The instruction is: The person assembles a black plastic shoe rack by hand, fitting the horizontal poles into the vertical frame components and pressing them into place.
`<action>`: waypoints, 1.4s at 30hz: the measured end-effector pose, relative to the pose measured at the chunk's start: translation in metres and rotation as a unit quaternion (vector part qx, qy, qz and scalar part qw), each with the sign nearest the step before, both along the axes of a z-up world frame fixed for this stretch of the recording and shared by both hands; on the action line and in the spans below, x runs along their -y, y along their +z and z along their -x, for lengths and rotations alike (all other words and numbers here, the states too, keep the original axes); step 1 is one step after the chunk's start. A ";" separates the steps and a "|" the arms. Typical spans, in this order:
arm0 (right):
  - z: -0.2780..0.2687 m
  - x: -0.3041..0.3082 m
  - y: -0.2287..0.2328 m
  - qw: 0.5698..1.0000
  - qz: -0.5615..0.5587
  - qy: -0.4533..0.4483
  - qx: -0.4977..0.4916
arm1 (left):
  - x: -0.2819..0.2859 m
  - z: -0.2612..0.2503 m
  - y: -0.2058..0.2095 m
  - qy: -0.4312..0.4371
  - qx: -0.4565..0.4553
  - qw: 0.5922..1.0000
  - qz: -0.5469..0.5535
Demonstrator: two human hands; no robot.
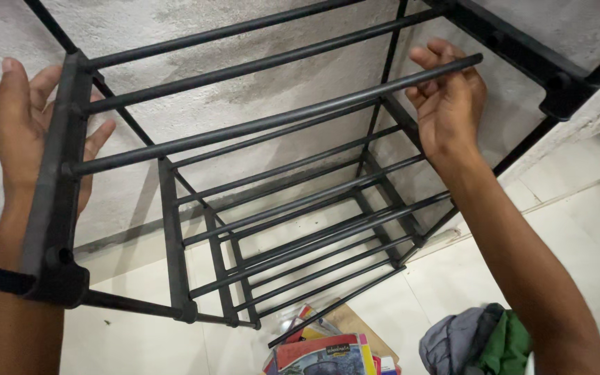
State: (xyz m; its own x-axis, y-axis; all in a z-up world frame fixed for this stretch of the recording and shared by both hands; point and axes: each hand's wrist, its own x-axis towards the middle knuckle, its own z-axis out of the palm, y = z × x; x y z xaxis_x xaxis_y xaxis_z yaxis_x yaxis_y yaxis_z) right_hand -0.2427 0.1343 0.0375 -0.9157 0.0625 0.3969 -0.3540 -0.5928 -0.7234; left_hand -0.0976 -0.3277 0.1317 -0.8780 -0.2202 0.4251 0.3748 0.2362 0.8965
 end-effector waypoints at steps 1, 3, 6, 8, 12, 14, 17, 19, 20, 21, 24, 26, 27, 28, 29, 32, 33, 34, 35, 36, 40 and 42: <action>-0.007 -0.001 0.001 1.000 0.007 -0.014 -0.001 | -0.002 -0.002 0.002 -0.007 0.001 1.000 0.009; -0.023 -0.003 0.003 0.999 0.021 -0.041 -0.001 | -0.007 -0.005 0.006 -0.011 0.019 1.000 0.017; -0.036 0.001 0.009 0.995 0.095 -0.027 -0.010 | -0.012 -0.006 0.011 -0.008 0.051 0.999 0.009; -0.039 0.006 0.010 0.994 0.098 -0.042 -0.015 | -0.014 -0.006 0.013 -0.016 0.048 0.999 -0.001; -0.034 0.008 0.008 0.997 0.051 -0.047 -0.042 | -0.018 -0.012 0.014 -0.006 0.055 0.998 -0.002; -0.029 0.007 0.007 0.996 0.043 -0.053 -0.063 | -0.019 -0.014 0.017 -0.025 0.057 0.998 -0.020; -0.026 0.007 0.006 0.995 0.041 -0.058 -0.063 | -0.023 -0.016 0.017 -0.006 0.061 0.998 -0.008; -0.025 0.008 0.007 0.996 0.044 -0.063 -0.050 | -0.026 -0.017 0.017 0.005 0.062 0.998 -0.008; -0.026 0.009 0.008 0.996 0.046 -0.067 -0.041 | -0.027 -0.016 0.017 0.010 0.063 0.998 -0.009; -0.026 0.009 0.008 0.996 0.048 -0.071 -0.032 | -0.028 -0.016 0.018 0.007 0.066 0.998 -0.010; -0.025 0.008 0.008 0.995 0.045 -0.081 -0.034 | -0.028 -0.017 0.018 0.009 0.072 0.997 -0.018; -0.024 0.005 0.006 0.995 0.047 -0.077 -0.038 | -0.030 -0.019 0.016 0.026 0.069 0.997 -0.028; -0.023 0.003 0.006 0.995 0.048 -0.075 -0.040 | -0.030 -0.018 0.016 0.017 0.070 0.997 -0.031; -0.021 0.002 0.005 0.995 0.048 -0.077 -0.041 | -0.029 -0.016 0.017 0.009 0.070 0.997 -0.035; -0.019 0.001 0.006 0.995 0.048 -0.078 -0.042 | -0.029 -0.015 0.017 0.000 0.070 0.997 -0.038; -0.020 -0.001 0.003 0.995 0.065 -0.062 -0.030 | -0.028 -0.015 0.017 -0.001 0.077 0.996 -0.050; -0.021 -0.002 0.002 0.996 0.073 -0.053 -0.023 | -0.028 -0.016 0.017 0.003 0.073 0.996 -0.043; -0.022 -0.003 0.001 0.996 0.072 -0.039 -0.033 | -0.028 -0.017 0.016 0.008 0.070 0.997 -0.036; -0.024 -0.005 0.001 0.996 0.070 -0.024 -0.043 | -0.027 -0.018 0.016 0.013 0.066 0.997 -0.029; -0.024 -0.008 0.001 0.996 0.068 -0.009 -0.053 | -0.026 -0.019 0.016 0.018 0.067 0.997 -0.025; -0.025 -0.018 0.003 0.993 0.064 0.031 -0.090 | -0.021 -0.015 0.014 0.026 0.069 0.997 -0.028; -0.031 -0.020 0.002 0.993 0.058 0.031 -0.093 | -0.016 -0.011 0.014 0.006 0.068 0.996 -0.053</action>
